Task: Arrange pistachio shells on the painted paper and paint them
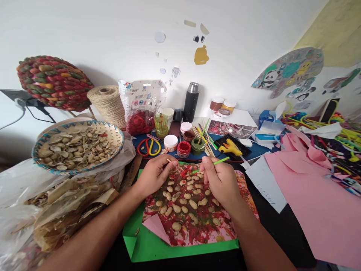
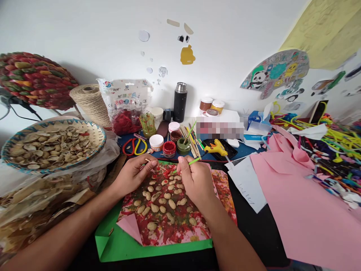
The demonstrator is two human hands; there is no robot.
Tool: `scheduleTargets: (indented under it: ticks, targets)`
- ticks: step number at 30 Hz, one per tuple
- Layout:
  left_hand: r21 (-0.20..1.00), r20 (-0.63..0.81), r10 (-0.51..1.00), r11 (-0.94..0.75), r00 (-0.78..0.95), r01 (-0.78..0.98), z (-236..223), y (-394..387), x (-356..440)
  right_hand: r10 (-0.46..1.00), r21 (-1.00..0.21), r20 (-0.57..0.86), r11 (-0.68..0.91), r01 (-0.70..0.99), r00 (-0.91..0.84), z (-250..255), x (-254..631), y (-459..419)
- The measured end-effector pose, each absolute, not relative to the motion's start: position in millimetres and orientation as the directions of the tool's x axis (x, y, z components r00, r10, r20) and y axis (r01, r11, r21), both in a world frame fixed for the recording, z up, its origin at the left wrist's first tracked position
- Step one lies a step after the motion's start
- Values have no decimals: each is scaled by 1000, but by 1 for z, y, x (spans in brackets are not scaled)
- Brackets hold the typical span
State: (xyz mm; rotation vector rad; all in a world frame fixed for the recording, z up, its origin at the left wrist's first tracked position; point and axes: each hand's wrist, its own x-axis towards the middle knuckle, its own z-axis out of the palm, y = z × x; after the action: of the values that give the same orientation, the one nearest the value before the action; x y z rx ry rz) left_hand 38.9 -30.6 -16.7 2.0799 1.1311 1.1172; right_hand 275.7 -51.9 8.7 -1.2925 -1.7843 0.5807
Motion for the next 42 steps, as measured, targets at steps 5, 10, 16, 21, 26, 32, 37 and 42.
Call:
scheduleTargets:
  ticks: [5,10,16,21,26,32,37,42]
  targets:
    - [739,406,861,-506,305,445,-16,-31,38,924,-730,377,336,595,-59,7,281,-50]
    - [725,426,848,-529,316,441,-14,-33,38,925,-722,371,346,599,-87,7,280,-50]
    - [714,432,836,-546,338,438,-13,-33,37,932,-752,341,349,560,-123,7,279,-51]
    - [719,432,836,-545,338,431,-14,-33,38,929,-752,333,364,549,-161,7,275,-52]
    - [726,425,845,-533,326,435,-15,-32,37,923,-720,349,373,585,-160,8,275,-51]
    - [726,426,849,-527,313,441,-15,-32,37,924,-697,369,349,627,-104,9,279,-52]
    - [728,412,857,-514,309,454,-15,-32,37,907,-676,391,398,620,-157,9,278,-54]
    - [742,411,859,-509,305,435,-13,-32,37,920,-779,364,387,493,-147,8,277,-56]
